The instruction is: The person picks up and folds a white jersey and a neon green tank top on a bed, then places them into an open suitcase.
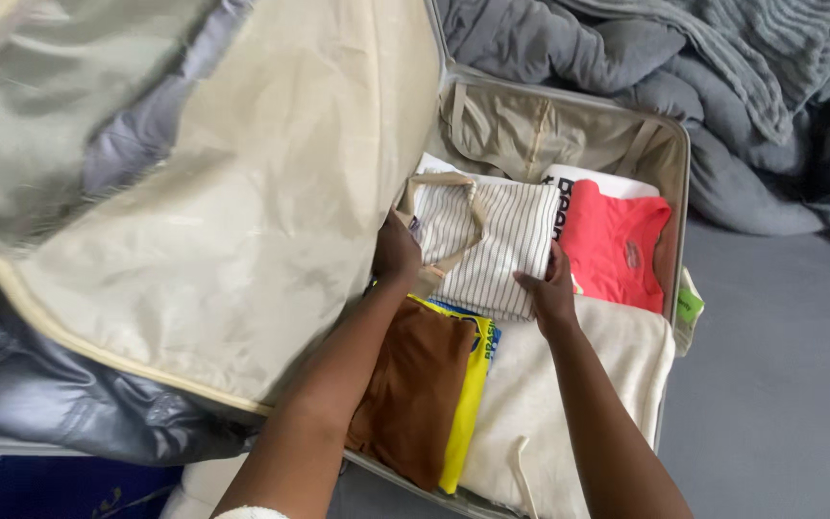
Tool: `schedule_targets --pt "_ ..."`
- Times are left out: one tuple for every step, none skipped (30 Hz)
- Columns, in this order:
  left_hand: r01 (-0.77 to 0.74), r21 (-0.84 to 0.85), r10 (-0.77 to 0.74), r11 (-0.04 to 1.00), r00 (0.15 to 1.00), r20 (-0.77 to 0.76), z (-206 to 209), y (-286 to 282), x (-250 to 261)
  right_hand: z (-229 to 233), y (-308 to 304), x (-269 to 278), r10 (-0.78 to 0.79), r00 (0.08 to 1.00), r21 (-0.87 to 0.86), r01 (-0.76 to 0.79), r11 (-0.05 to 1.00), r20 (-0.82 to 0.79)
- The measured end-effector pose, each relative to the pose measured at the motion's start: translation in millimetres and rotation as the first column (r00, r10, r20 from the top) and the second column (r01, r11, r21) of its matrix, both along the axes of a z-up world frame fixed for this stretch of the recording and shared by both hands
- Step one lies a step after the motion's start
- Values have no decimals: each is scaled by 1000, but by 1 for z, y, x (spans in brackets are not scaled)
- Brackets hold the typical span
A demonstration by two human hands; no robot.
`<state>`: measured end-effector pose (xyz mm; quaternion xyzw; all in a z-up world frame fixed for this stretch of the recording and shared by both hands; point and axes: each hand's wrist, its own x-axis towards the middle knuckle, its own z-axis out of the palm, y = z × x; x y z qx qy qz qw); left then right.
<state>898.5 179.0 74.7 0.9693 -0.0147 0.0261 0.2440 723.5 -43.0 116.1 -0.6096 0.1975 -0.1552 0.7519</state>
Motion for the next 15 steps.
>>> schedule_targets --pt "6 103 -24 995 984 175 6 1 -9 7 3 -3 -22 999 -40 21 999 -42" --pt "-6 205 -66 979 938 341 12 1 -17 14 7 -6 -46 996 -81 39 996 -83" --pt "20 355 -172 935 899 403 17 -1 -22 23 10 -7 -70 990 -124 55 991 -121" --pt "30 498 -285 867 849 445 23 -2 -28 34 13 -10 -117 968 -233 63 971 -224" --pt "22 631 -401 776 789 466 28 -1 -32 44 16 -13 -170 933 -335 57 940 -318" --pt "266 517 -489 814 794 361 35 -4 -32 53 20 -14 -231 886 -433 39 901 -402" --pt "483 359 -583 799 767 268 42 -8 -28 61 26 -10 -303 876 -603 17 798 -375" --pt "658 166 -679 734 708 195 49 -14 -24 68 31 -2 -366 868 -749 -9 663 -334" --pt "614 174 -638 770 743 200 54 -19 -22 71 36 6 -416 863 -863 -43 503 -285" --pt "568 182 -596 803 776 206 57 -27 -20 72 41 19 -352 917 -917 -36 398 -189" --pt "525 189 -556 830 803 212 58 -31 -17 71 45 31 -276 956 -957 -14 290 -98" --pt "514 136 -530 847 834 150 57 -31 -12 68 49 41 -254 963 -973 -34 229 -93" --pt "498 81 -504 863 859 86 53 -30 -5 64 52 51 -233 968 -985 -53 164 -91" --pt "478 28 -478 878 878 20 44 -27 0 58 54 56 -211 973 -993 -71 98 -90" --pt "492 6 -492 871 870 43 31 -22 1 52 54 55 -216 967 -988 -110 108 -131"
